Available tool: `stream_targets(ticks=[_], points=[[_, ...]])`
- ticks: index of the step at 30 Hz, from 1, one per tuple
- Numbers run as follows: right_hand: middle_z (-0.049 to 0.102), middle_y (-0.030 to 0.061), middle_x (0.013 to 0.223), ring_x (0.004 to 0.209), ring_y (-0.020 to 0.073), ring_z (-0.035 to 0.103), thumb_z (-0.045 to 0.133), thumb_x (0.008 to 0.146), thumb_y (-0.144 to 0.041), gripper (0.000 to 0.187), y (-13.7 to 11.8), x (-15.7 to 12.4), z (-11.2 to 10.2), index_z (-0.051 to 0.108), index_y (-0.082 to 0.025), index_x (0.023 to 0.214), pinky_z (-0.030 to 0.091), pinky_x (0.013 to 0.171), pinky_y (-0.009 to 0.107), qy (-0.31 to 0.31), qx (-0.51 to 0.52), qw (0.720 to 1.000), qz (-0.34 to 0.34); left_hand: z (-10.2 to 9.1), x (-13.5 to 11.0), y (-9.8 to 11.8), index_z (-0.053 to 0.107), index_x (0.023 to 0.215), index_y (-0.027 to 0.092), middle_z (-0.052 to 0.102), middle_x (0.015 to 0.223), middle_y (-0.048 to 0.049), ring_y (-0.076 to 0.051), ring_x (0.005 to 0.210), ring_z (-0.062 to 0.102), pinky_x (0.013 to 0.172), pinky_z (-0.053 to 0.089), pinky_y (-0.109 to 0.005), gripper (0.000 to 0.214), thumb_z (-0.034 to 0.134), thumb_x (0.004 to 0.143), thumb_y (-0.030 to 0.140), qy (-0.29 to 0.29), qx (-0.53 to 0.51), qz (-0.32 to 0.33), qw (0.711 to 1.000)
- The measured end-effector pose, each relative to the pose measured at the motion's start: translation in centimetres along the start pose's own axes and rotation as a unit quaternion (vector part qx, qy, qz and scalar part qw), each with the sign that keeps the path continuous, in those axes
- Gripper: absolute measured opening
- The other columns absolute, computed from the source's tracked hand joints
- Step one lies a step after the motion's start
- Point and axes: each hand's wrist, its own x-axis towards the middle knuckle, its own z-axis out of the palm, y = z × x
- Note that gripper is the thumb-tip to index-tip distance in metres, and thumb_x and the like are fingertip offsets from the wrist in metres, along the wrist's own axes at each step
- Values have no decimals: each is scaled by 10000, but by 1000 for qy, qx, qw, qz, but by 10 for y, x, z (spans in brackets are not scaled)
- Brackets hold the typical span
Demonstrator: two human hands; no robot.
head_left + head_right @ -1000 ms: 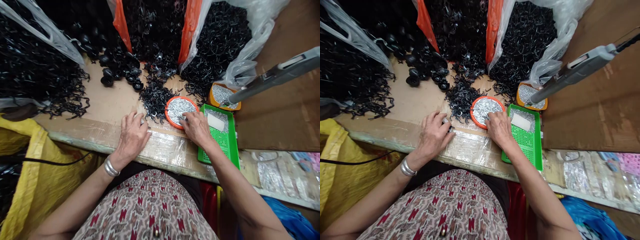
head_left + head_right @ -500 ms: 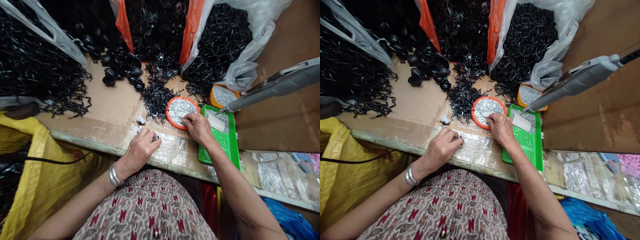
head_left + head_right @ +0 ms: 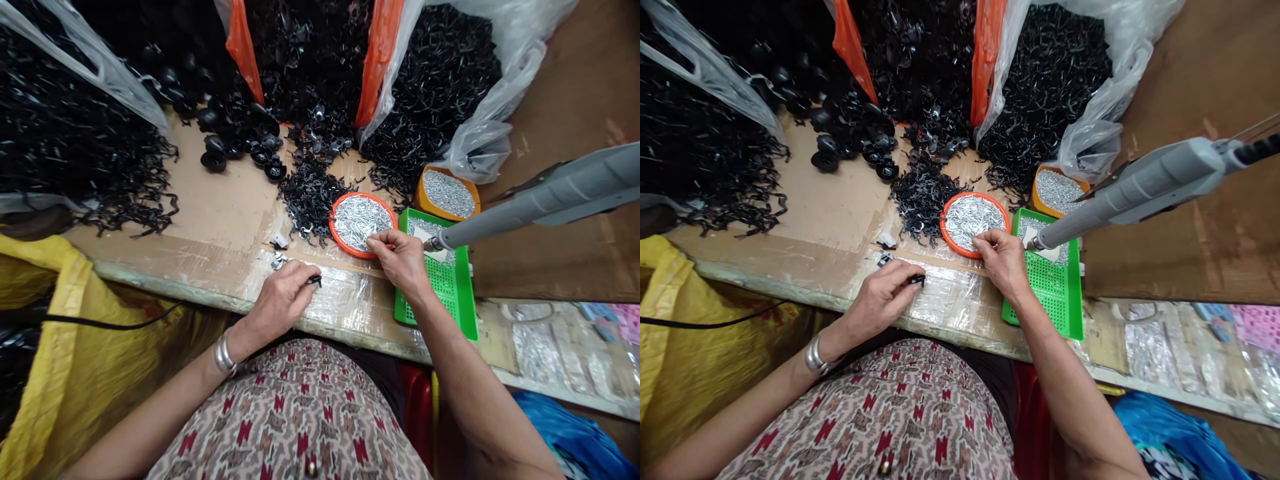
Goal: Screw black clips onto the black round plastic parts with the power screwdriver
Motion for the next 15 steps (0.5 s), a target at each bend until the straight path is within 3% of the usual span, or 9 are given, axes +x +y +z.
stream_targets(ticks=[2,4,7,11,15], points=[[689,13,680,656,142,582,676,769,-316,173,-6,-2,0,686,-168,680,460,684,314,4,15,1000,1,2,1,4,692,1112,159,674,944,-61,-158,781,617,709,524,-299,218,665,900,201,14,-162,-102,981],[664,1,667,626,127,553,676,773,-317,171,-14,-9,1,674,-169,689,454,659,302,4,43,999,6,4,3,7,678,1184,155,671,871,-33,-124,693,614,617,506,-250,332,728,867,244,7,-320,-190,928],[650,-14,681,619,118,540,690,816,-335,170,-28,-28,6,677,-181,745,448,634,288,-8,85,996,0,4,7,10,677,1179,145,676,760,-13,-104,609,628,574,514,-219,379,782,838,270,-31,-483,-259,836],[701,2,809,758,141,625,678,892,-293,118,-40,-60,21,679,-205,812,501,736,307,-2,98,994,-57,6,9,13,708,1007,133,707,796,-37,-139,689,712,600,565,-212,270,838,782,208,-30,-591,-300,749],[705,4,838,795,143,654,659,917,-225,87,-40,-79,38,676,-209,833,523,781,311,27,92,991,-90,9,8,12,749,1042,124,741,886,-60,-136,714,741,616,582,-191,250,826,809,171,-33,-620,-302,724]])
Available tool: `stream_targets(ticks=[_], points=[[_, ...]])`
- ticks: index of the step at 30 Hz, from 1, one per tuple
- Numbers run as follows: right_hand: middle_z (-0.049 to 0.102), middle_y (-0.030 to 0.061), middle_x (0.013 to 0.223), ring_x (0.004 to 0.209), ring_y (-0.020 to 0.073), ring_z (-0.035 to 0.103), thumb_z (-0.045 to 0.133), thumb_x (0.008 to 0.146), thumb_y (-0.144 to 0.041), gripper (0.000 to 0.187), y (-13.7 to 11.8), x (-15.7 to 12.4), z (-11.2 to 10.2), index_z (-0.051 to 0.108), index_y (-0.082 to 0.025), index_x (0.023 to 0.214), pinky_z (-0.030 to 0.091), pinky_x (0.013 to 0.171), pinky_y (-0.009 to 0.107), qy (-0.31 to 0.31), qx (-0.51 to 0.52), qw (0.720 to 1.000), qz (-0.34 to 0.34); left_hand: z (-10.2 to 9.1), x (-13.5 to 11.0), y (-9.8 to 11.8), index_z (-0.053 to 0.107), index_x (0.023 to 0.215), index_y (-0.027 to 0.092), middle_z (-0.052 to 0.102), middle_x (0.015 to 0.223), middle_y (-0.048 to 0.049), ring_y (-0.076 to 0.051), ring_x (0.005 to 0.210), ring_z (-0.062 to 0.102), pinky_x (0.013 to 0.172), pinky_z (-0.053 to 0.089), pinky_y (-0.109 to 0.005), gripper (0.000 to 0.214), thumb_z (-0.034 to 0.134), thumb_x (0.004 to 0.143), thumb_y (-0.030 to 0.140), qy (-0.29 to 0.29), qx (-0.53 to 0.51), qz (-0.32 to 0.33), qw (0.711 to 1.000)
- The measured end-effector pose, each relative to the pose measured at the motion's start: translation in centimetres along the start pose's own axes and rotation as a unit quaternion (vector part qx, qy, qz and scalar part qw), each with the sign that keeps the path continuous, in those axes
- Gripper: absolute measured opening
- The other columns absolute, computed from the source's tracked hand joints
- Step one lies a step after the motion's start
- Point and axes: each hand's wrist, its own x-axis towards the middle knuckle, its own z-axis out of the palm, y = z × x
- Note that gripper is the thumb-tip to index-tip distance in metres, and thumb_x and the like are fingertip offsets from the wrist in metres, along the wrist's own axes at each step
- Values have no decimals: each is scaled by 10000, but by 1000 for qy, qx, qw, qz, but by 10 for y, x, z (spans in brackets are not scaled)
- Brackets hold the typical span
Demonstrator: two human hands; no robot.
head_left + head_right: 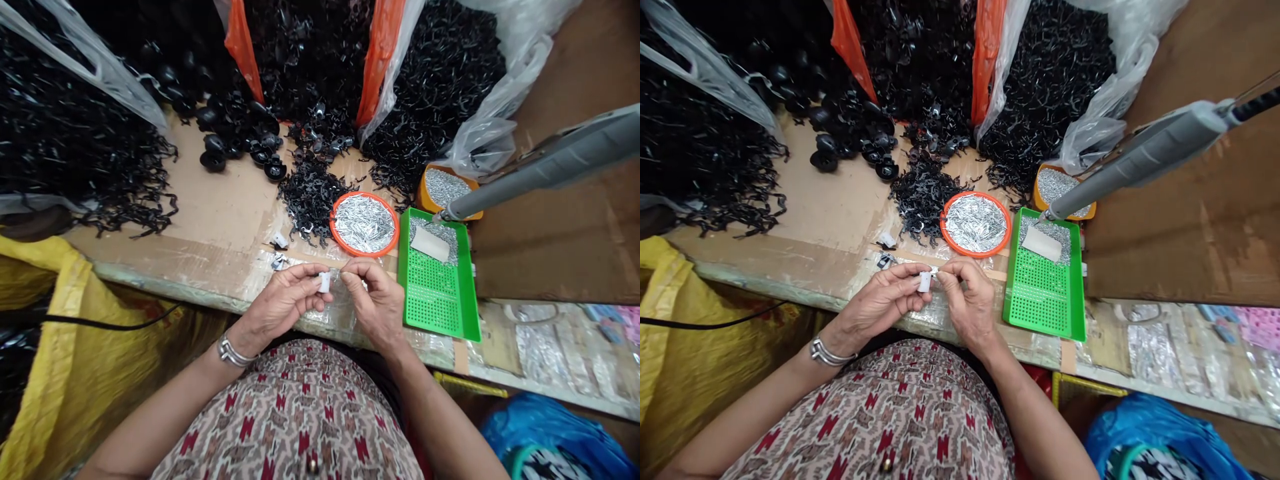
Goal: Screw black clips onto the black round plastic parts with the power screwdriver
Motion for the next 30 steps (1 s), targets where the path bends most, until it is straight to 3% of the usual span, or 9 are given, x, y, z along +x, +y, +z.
stream_targets(ticks=[10,18,30], points=[[694,-6,824,777,126,660,642,919,-169,98,5,-8,14,662,-206,830,538,752,272,34,3,999,-19,0,-1,-3,776,1069,107,762,910,-86,-152,729,760,625,601,-188,253,820,824,150,-14,-15,-8,1000],[705,-4,820,764,136,663,658,917,-202,64,9,-13,16,671,-208,855,546,747,292,79,9,997,7,0,0,-5,782,1079,110,766,917,-89,-155,738,759,625,602,-192,237,798,845,143,-23,-13,-8,1000],[682,-16,802,774,132,655,649,915,-169,78,9,-16,21,666,-209,850,530,746,284,78,28,997,-2,-1,2,-6,776,1081,99,765,914,-105,-166,735,760,619,598,-199,270,819,821,153,-7,-10,-13,1000]])
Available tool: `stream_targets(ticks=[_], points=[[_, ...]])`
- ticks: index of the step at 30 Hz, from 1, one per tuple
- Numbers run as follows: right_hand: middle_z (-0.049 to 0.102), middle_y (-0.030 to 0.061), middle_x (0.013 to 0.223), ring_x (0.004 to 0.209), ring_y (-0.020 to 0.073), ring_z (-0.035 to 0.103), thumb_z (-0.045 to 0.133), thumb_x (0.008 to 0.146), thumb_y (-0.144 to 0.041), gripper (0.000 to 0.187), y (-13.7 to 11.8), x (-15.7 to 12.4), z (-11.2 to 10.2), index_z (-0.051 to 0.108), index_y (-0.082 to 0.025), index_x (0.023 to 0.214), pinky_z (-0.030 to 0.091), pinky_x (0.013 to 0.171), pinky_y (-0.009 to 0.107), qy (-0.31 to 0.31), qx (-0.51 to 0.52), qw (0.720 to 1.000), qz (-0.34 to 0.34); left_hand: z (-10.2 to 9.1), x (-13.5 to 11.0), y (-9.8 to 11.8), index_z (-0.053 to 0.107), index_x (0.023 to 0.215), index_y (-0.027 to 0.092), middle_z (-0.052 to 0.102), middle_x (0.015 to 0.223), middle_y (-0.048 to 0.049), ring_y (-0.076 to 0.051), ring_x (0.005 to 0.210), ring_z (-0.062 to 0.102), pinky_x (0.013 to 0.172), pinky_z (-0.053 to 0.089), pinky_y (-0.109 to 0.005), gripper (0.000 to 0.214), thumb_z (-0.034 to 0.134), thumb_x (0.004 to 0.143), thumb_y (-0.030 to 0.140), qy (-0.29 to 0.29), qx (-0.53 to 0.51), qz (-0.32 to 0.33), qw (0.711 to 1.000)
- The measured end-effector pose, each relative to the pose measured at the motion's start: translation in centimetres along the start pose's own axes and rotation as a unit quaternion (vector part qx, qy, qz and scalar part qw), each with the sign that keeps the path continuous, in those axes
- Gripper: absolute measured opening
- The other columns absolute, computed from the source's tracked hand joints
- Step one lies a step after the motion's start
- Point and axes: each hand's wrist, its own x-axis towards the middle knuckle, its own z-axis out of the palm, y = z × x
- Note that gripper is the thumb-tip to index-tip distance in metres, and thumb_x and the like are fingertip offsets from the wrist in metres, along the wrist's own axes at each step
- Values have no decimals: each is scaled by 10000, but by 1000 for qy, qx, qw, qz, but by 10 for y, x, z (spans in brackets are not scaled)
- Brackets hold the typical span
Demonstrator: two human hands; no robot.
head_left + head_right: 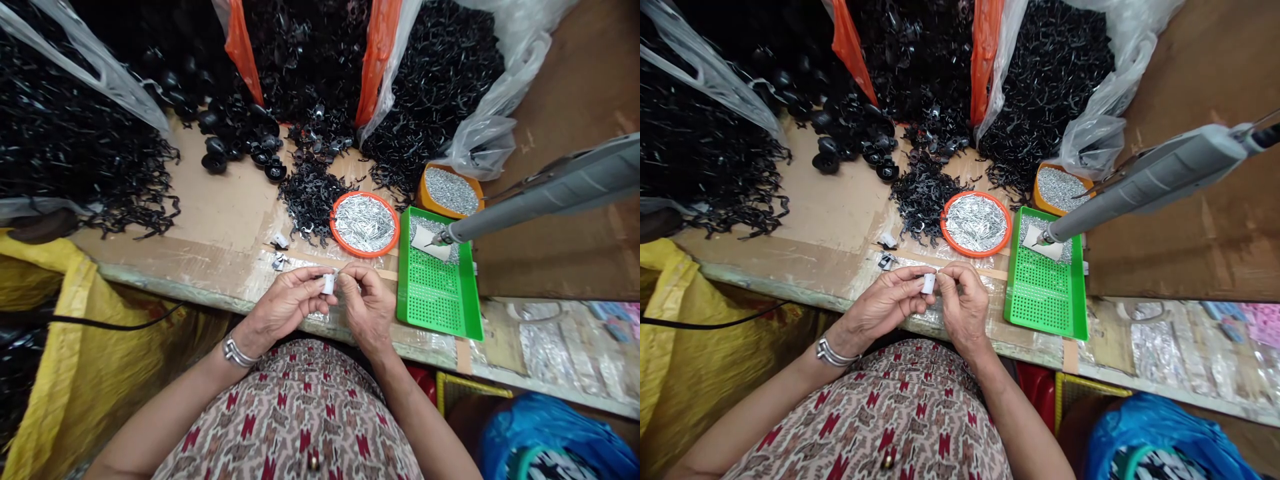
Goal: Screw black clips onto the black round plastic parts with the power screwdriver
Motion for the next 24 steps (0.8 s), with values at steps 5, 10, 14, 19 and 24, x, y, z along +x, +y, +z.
stream_targets(ticks=[5,10,14,19,24], points=[[681,-3,833,784,136,653,642,931,-180,79,2,-2,2,656,-206,857,532,747,291,5,-13,1000,0,1,0,0,780,1070,107,772,923,-103,-167,729,759,620,600,-206,292,842,793,175,12,14,8,1000],[677,27,885,838,155,652,618,957,-187,81,9,-6,3,652,-207,886,538,786,329,5,-55,997,-55,5,-1,-3,791,1040,118,782,864,-82,-155,677,743,613,598,-219,299,859,775,236,57,92,64,992],[683,38,885,856,168,661,625,944,-183,93,10,-7,4,680,-209,874,560,814,354,-5,-49,996,-70,4,0,-6,801,1083,130,770,766,-44,-92,588,688,646,586,-197,276,818,826,229,71,174,111,976],[687,13,856,664,110,637,740,857,-285,90,8,-3,5,726,-213,805,573,593,244,-42,121,984,121,1,-1,-7,806,1093,147,789,938,-90,-149,715,735,639,620,-236,292,826,816,237,33,100,79,991],[706,19,900,649,97,643,734,869,-335,117,13,-3,3,779,-231,838,565,567,224,-59,162,973,152,5,-4,-4,789,1084,131,777,981,-102,-175,768,750,669,653,-276,309,843,795,228,33,68,59,995]])
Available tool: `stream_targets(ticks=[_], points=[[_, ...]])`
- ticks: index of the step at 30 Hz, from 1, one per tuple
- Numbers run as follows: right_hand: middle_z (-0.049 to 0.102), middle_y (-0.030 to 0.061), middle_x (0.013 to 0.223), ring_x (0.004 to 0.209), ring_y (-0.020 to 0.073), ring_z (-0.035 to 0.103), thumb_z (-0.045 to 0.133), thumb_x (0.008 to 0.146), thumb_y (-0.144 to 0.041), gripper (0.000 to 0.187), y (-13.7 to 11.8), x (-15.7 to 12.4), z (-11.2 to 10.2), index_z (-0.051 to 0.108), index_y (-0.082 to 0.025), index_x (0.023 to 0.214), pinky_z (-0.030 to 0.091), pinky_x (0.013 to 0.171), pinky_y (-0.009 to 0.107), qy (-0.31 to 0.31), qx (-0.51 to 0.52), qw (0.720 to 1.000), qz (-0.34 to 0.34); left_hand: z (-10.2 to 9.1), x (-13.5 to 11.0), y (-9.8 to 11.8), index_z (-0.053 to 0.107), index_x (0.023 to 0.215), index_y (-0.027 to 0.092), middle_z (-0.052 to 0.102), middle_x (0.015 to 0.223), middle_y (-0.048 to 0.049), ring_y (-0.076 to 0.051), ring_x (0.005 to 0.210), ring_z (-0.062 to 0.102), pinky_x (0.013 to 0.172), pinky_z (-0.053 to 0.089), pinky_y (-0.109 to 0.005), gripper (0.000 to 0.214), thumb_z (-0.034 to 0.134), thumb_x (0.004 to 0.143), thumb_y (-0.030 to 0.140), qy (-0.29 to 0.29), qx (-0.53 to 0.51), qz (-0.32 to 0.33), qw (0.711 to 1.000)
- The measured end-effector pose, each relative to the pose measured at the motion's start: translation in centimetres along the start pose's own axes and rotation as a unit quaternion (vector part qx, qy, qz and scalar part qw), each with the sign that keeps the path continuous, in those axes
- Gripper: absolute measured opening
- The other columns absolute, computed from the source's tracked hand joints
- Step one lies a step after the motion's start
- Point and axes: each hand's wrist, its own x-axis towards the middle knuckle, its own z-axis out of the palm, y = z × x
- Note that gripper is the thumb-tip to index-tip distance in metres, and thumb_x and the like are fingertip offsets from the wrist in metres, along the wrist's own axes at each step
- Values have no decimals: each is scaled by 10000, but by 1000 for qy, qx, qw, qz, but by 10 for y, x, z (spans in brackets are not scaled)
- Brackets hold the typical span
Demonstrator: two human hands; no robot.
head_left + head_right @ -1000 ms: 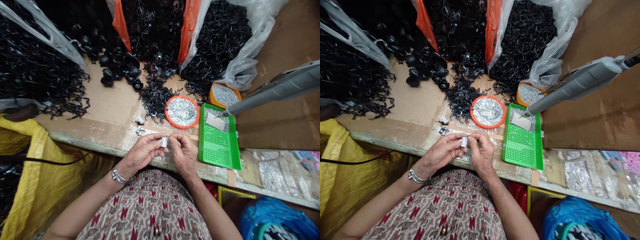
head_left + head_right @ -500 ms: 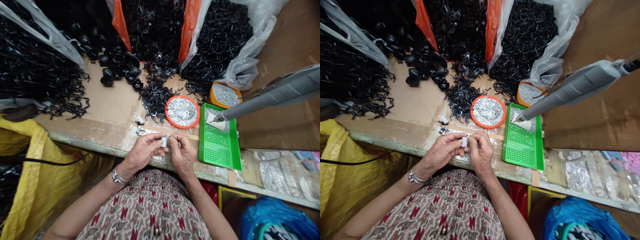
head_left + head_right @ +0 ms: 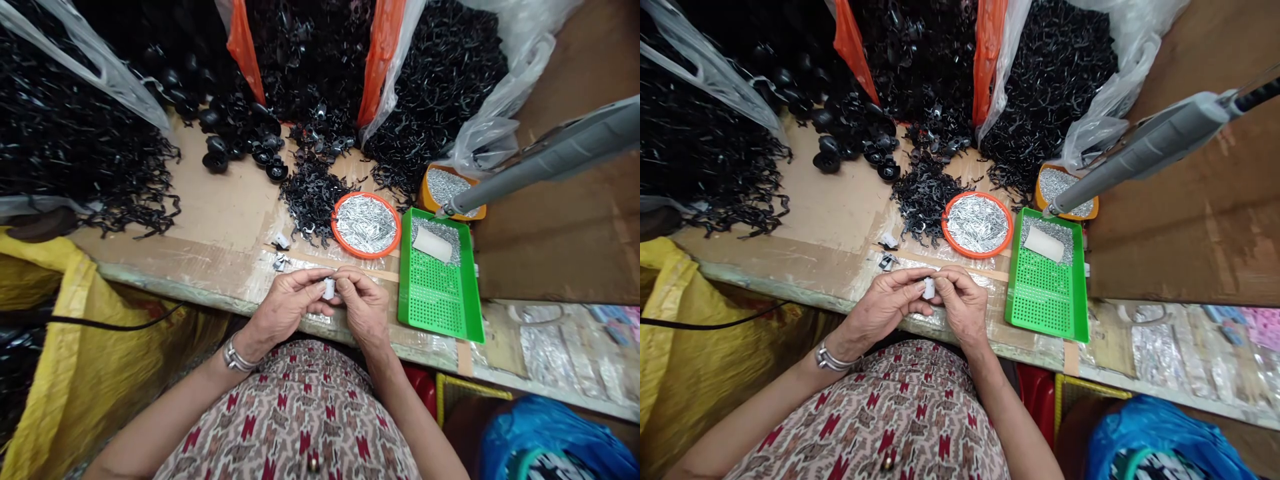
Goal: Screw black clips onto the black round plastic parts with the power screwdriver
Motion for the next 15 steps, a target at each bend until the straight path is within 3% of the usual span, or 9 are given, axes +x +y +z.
stream_targets(ticks=[6,11,15], points=[[710,31,882,806,142,690,700,894,-232,81,2,-3,1,771,-230,856,573,715,272,33,-80,991,-106,2,2,3,742,992,111,754,811,-67,-161,690,734,661,633,-270,339,900,713,219,11,-11,-13,1000],[702,17,903,585,93,632,686,915,-262,92,1,-5,1,758,-222,875,535,560,248,19,-51,995,-82,1,2,1,737,958,115,730,772,-40,-124,629,680,644,583,-247,324,893,689,204,20,25,10,999],[742,51,993,863,160,700,701,906,-286,149,1,-13,4,747,-221,1032,581,799,314,32,-120,986,-108,5,1,1,711,949,146,712,850,-20,-124,765,666,718,561,-225,326,876,667,137,92,115,98,984]])
